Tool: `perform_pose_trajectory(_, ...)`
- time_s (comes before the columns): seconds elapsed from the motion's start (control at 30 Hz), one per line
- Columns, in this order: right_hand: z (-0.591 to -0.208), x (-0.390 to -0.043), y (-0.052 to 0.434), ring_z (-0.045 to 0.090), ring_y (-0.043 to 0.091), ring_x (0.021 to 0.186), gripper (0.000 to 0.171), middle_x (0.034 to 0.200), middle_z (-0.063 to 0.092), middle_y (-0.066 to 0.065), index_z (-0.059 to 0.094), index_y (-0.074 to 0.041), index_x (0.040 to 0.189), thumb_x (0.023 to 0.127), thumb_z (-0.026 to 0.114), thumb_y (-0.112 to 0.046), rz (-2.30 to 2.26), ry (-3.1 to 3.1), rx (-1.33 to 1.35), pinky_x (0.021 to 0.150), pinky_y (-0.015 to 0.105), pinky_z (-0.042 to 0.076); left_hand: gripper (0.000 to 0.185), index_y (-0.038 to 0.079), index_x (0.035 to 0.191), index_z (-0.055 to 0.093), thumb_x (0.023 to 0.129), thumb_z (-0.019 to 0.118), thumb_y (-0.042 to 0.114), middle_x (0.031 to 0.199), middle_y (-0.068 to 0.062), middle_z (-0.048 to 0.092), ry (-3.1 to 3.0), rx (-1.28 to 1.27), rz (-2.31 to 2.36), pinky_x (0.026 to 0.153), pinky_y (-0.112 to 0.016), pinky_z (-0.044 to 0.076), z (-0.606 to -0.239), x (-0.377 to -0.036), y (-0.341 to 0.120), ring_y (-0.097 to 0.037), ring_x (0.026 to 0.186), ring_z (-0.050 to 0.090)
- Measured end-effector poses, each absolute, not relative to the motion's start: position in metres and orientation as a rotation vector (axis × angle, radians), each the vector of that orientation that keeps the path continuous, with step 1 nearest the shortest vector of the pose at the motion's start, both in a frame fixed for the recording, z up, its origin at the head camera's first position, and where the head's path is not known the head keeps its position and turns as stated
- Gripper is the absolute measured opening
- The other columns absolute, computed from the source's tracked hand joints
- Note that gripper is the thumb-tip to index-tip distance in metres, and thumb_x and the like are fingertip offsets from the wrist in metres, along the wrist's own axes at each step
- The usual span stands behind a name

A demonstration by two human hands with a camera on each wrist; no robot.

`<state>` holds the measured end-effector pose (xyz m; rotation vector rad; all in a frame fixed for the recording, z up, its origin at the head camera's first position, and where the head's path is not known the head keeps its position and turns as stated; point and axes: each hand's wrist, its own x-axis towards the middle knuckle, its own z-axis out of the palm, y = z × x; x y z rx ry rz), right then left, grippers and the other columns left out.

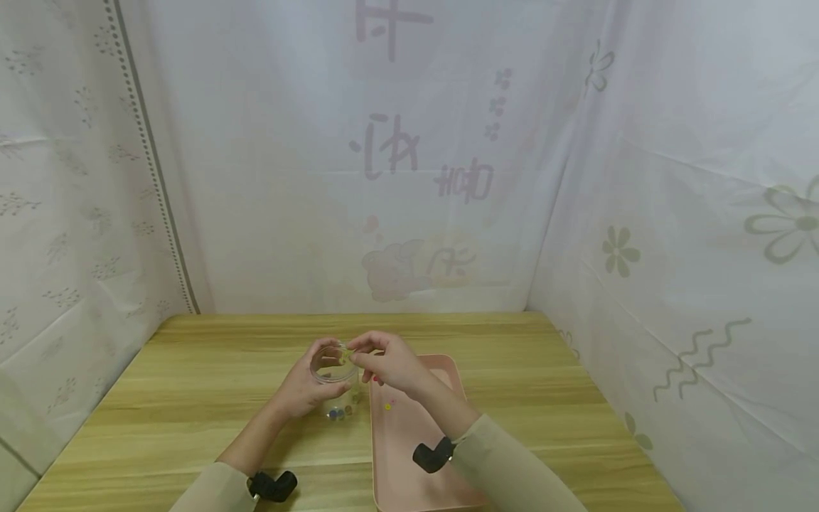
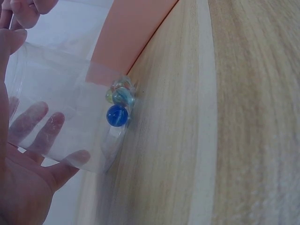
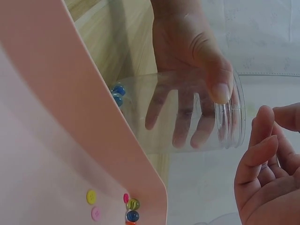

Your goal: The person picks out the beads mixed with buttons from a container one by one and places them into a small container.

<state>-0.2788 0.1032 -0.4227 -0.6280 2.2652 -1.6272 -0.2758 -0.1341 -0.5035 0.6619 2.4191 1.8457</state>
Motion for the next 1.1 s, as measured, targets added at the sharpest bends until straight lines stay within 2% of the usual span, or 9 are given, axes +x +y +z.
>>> perform_pose_trajectory(0.17, -0.425, -0.28, 0.106, 0.069, 0.015, 0.073, 0.032, 0.115, 0.074, 0.011, 0.073, -0.01, 0.135, 0.107, 0.072, -0.027, -1.63, 2.28, -0.619, 0.061, 0.026, 0.051, 0.075, 0.006, 0.154, 0.041, 0.095, 0.086, 0.015, 0.148, -0.027, 0.059, 2.418, 0.676, 1.848, 0.111, -0.067, 0.053, -0.504, -0.276, -0.134, -0.048, 0.14, 0.059)
perform_pose_trajectory(0.4, -0.427, -0.284, 0.117, 0.065, 0.016, 0.069, 0.029, 0.1, 0.07, 0.022, 0.072, -0.012, 0.134, 0.109, 0.071, -0.026, -1.661, 2.277, -0.621, 0.06, 0.028, 0.048, 0.079, 0.002, 0.156, 0.038, 0.095, 0.086, 0.015, 0.149, -0.027, 0.057, 2.414, 0.672, 1.85, 0.112, -0.067, 0.052, -0.503, -0.276, -0.134, -0.047, 0.141, 0.058)
perform_pose_trajectory(0.57, -0.43, -0.286, 0.124, 0.071, 0.019, 0.074, 0.027, 0.114, 0.071, 0.019, 0.073, -0.015, 0.132, 0.108, 0.072, -0.026, -1.679, 2.284, -0.589, 0.06, 0.027, 0.048, 0.079, 0.0, 0.156, 0.038, 0.095, 0.087, 0.012, 0.148, -0.028, 0.057, 2.405, 0.682, 1.868, 0.112, -0.069, 0.051, -0.502, -0.275, -0.134, -0.049, 0.14, 0.058)
perform_pose_trajectory(0.7, -0.431, -0.288, 0.13, 0.07, 0.019, 0.077, 0.027, 0.122, 0.07, 0.02, 0.073, -0.014, 0.132, 0.108, 0.072, -0.027, -1.679, 2.298, -0.572, 0.061, 0.026, 0.049, 0.079, 0.0, 0.155, 0.039, 0.094, 0.087, 0.011, 0.147, -0.028, 0.058, 2.397, 0.676, 1.879, 0.113, -0.071, 0.049, -0.502, -0.276, -0.134, -0.048, 0.14, 0.058)
perform_pose_trajectory(0.87, -0.434, -0.29, 0.137, 0.069, 0.017, 0.076, 0.027, 0.124, 0.069, 0.023, 0.073, -0.012, 0.132, 0.109, 0.071, -0.026, -1.683, 2.302, -0.552, 0.061, 0.025, 0.048, 0.077, 0.002, 0.155, 0.04, 0.094, 0.087, 0.011, 0.147, -0.026, 0.058, 2.397, 0.668, 1.88, 0.115, -0.07, 0.048, -0.501, -0.275, -0.133, -0.047, 0.14, 0.058)
perform_pose_trajectory(1.0, -0.44, -0.294, 0.144, 0.069, 0.018, 0.076, 0.027, 0.122, 0.07, 0.019, 0.073, -0.012, 0.132, 0.109, 0.071, -0.025, -1.678, 2.326, -0.52, 0.061, 0.024, 0.048, 0.076, 0.004, 0.154, 0.041, 0.094, 0.087, 0.01, 0.148, -0.027, 0.057, 2.387, 0.655, 1.882, 0.109, -0.06, 0.056, -0.501, -0.275, -0.134, -0.048, 0.141, 0.058)
perform_pose_trajectory(1.1, -0.445, -0.296, 0.15, 0.07, 0.018, 0.077, 0.027, 0.121, 0.071, 0.016, 0.073, -0.013, 0.132, 0.108, 0.071, -0.026, -1.658, 2.361, -0.497, 0.062, 0.026, 0.049, 0.077, 0.004, 0.155, 0.041, 0.094, 0.088, 0.011, 0.148, -0.026, 0.058, 2.392, 0.642, 1.877, 0.108, -0.059, 0.057, -0.501, -0.275, -0.134, -0.048, 0.141, 0.058)
